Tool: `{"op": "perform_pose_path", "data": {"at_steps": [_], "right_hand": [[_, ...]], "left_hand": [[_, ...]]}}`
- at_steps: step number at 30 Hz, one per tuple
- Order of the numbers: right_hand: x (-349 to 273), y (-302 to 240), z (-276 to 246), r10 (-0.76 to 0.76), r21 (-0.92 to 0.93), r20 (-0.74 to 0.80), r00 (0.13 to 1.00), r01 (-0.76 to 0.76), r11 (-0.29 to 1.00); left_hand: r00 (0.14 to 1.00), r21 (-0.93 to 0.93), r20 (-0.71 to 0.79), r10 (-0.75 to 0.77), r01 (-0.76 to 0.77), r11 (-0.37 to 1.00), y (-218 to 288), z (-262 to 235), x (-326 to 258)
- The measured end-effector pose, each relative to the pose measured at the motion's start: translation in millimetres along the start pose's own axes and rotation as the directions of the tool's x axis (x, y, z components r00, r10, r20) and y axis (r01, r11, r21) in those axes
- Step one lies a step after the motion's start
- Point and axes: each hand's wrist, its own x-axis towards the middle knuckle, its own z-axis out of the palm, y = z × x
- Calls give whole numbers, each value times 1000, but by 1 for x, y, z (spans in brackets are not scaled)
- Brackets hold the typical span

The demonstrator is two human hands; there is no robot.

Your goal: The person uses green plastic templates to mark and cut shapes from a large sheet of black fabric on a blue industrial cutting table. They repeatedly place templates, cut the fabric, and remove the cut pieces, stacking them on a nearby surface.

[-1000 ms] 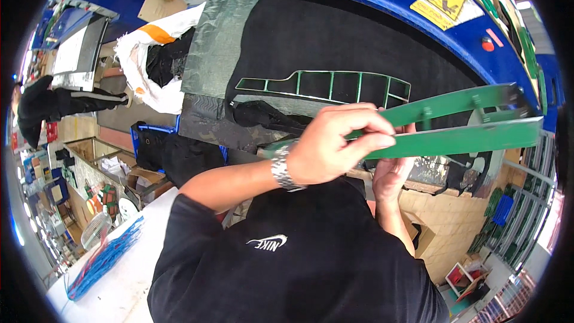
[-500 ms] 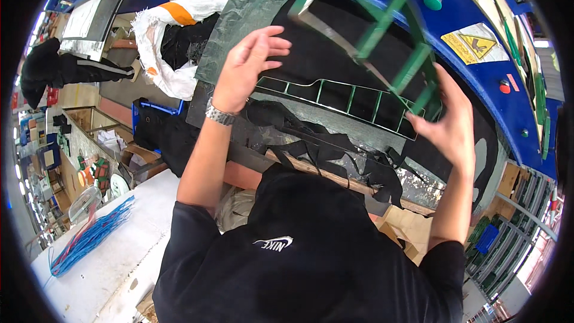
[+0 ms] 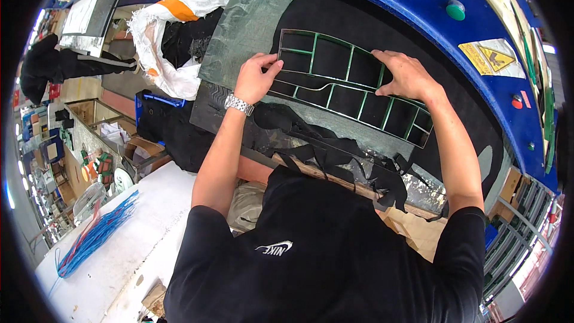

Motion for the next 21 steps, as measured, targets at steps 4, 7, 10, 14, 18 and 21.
{"op": "perform_pose_path", "data": {"at_steps": [4,7,10,14,18,21], "right_hand": [[4,6,10,0,46,5,1000,0,999],[4,12,13,-16,118,-22,1000,19,993],[-5,27,30,-41,227,-185,982,83,970],[-54,73,50,224,269,-510,831,-93,959],[-114,128,111,574,504,-509,641,-318,803],[-129,128,130,559,554,-528,639,-239,797]], "left_hand": [[999,27,10,-37,36,999,3,5,0],[1000,6,-11,-2,2,1000,0,8,4],[1000,18,17,4,-4,1000,-5,6,5],[999,-5,0,50,-50,999,-14,7,7],[999,-25,13,43,-43,999,-17,8,9],[999,-42,27,27,-25,999,-23,8,12]]}}
